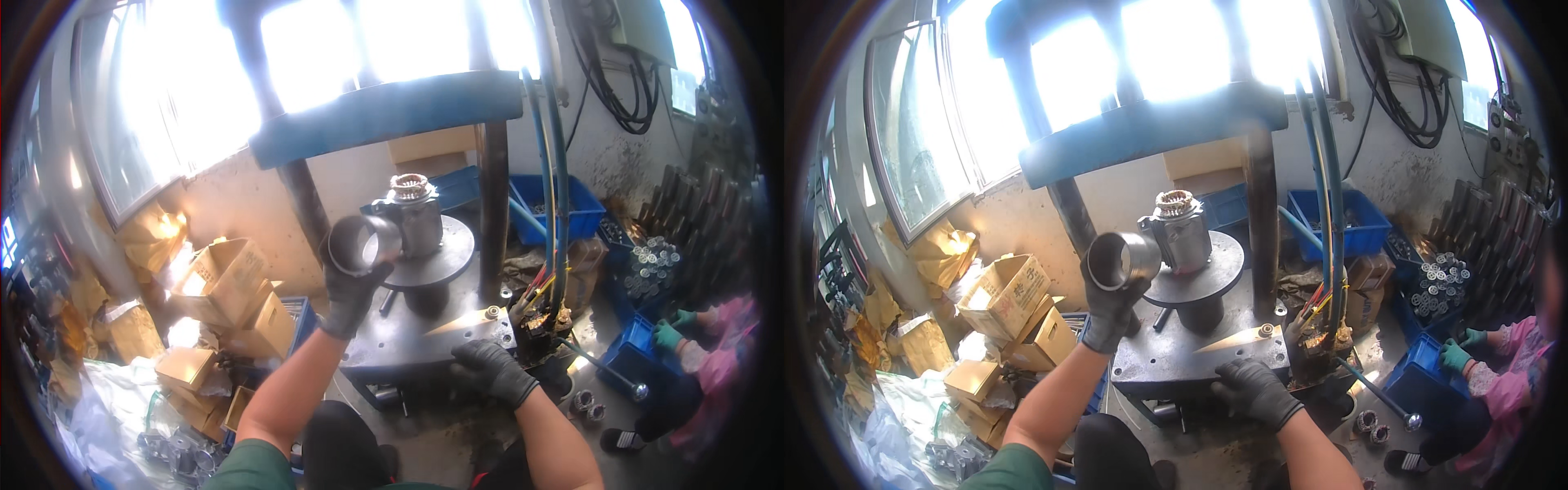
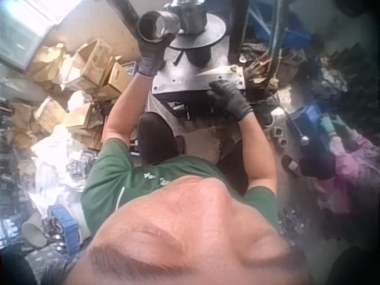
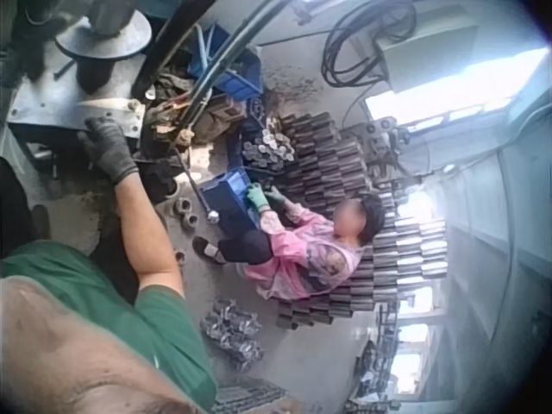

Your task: Insert a copper wire stator into a metal motor housing using a hydraulic press.

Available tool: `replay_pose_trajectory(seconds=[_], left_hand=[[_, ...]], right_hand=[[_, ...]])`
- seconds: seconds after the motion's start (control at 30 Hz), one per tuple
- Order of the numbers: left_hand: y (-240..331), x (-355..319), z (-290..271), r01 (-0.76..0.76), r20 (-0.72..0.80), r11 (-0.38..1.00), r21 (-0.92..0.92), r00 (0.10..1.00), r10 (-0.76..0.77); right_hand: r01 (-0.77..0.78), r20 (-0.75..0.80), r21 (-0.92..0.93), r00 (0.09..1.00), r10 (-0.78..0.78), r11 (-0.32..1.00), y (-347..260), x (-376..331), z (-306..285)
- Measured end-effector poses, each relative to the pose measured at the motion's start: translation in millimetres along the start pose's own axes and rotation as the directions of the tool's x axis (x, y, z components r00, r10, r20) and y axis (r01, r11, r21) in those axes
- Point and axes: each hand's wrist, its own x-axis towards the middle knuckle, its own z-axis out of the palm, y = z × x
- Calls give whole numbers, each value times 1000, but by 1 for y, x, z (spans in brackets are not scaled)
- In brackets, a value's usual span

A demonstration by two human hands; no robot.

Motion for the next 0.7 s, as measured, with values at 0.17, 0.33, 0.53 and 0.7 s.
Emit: replay_pose_trajectory(seconds=[0.17,0.33,0.53,0.7], left_hand=[[27,96,49,-68,149,990,127,988,49],[32,128,81,179,324,923,-341,944,-63],[10,157,87,583,380,731,-354,804,-458],[33,157,90,406,311,911,72,859,-407]], right_hand=[[-7,48,-36,999,9,999,-4,6,2],[-72,128,-52,989,78,996,-17,6,-7],[-6,167,-143,986,30,990,-11,7,-4],[-52,210,-53,976,63,997,-9,6,-6]])
